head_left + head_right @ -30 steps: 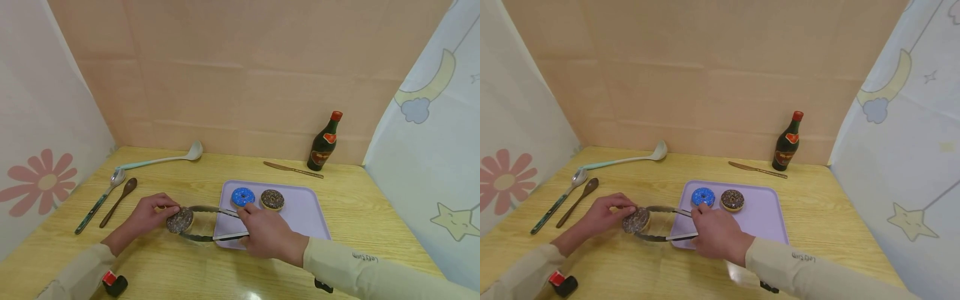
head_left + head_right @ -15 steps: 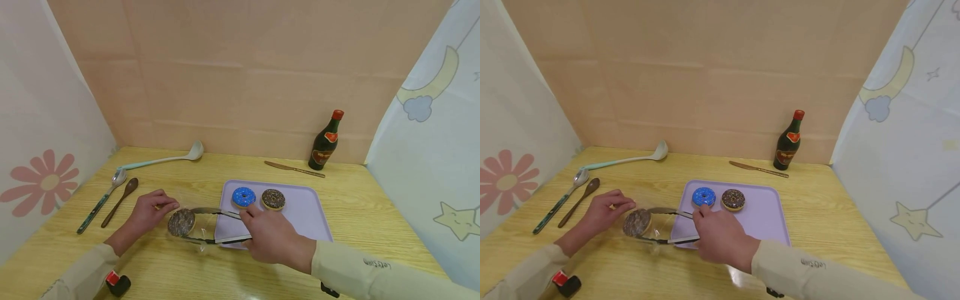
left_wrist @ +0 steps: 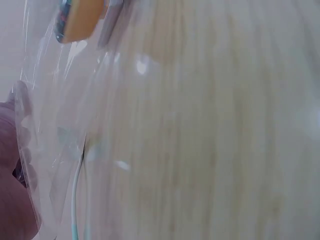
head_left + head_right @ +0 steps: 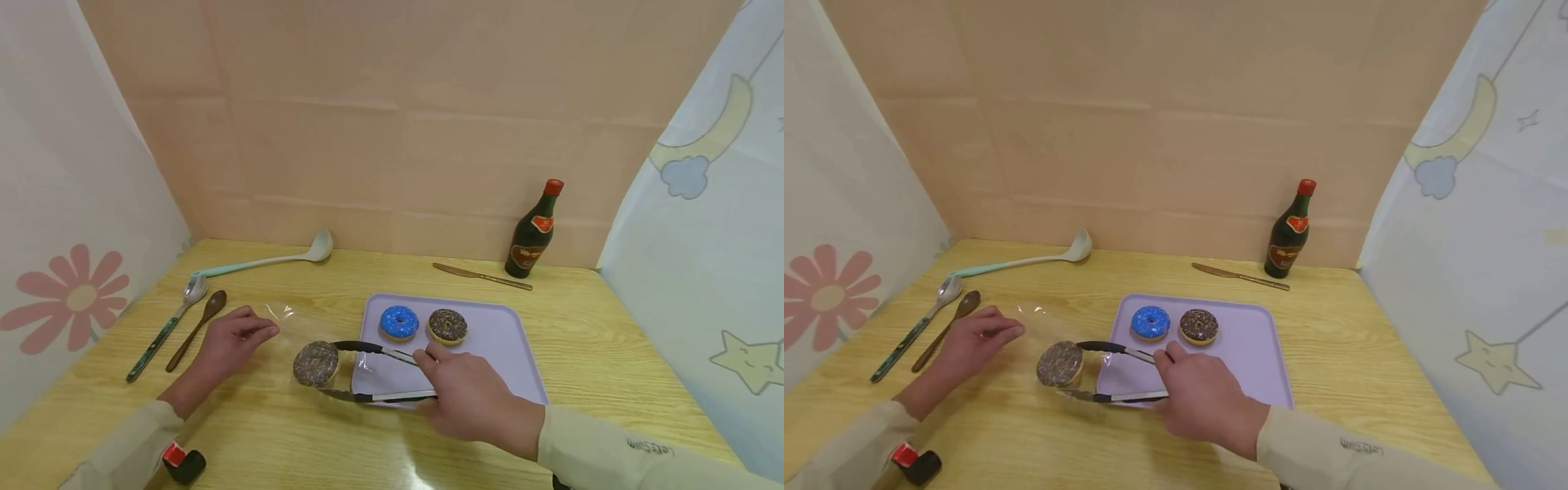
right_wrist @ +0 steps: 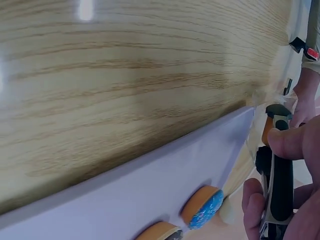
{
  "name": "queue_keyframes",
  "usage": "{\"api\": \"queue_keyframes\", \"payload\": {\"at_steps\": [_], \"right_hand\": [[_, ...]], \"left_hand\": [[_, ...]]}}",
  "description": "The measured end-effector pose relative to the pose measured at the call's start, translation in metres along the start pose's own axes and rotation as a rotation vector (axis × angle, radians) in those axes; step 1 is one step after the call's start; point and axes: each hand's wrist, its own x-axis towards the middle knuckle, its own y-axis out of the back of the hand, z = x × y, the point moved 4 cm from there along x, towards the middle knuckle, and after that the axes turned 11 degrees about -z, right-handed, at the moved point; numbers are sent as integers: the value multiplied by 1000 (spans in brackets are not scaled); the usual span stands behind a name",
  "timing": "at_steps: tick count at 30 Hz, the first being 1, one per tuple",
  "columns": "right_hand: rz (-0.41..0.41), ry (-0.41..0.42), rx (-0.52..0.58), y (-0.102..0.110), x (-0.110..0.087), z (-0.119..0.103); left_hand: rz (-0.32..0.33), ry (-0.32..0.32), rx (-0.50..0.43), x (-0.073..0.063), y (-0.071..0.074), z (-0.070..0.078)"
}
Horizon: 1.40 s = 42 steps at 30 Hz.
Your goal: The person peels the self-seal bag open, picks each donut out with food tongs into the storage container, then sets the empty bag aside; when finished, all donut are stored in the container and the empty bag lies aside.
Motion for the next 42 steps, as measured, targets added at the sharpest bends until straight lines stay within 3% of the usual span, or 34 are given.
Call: {"api": "queue_keyframes", "payload": {"at_steps": [6, 12, 16, 20, 26, 35, 42], "right_hand": [[51, -44, 43, -2, -13, 14], [99, -75, 109, -6, -33, 36], [133, -117, 135, -8, -53, 52], [221, -155, 171, -8, -74, 70], [314, -246, 147, -14, -109, 102], [246, -437, 128, -27, -145, 141], [189, -478, 126, -37, -154, 156]], "left_hand": [[25, 25, 19, -3, 6, -6], [46, 125, 19, -9, 11, -11], [54, 178, 36, -10, 12, -11], [57, 214, 54, -10, 13, -11], [22, 273, 93, -10, 13, -14], [-49, 337, 114, -11, 13, -16], [-149, 348, 112, -9, 9, -16]]}}
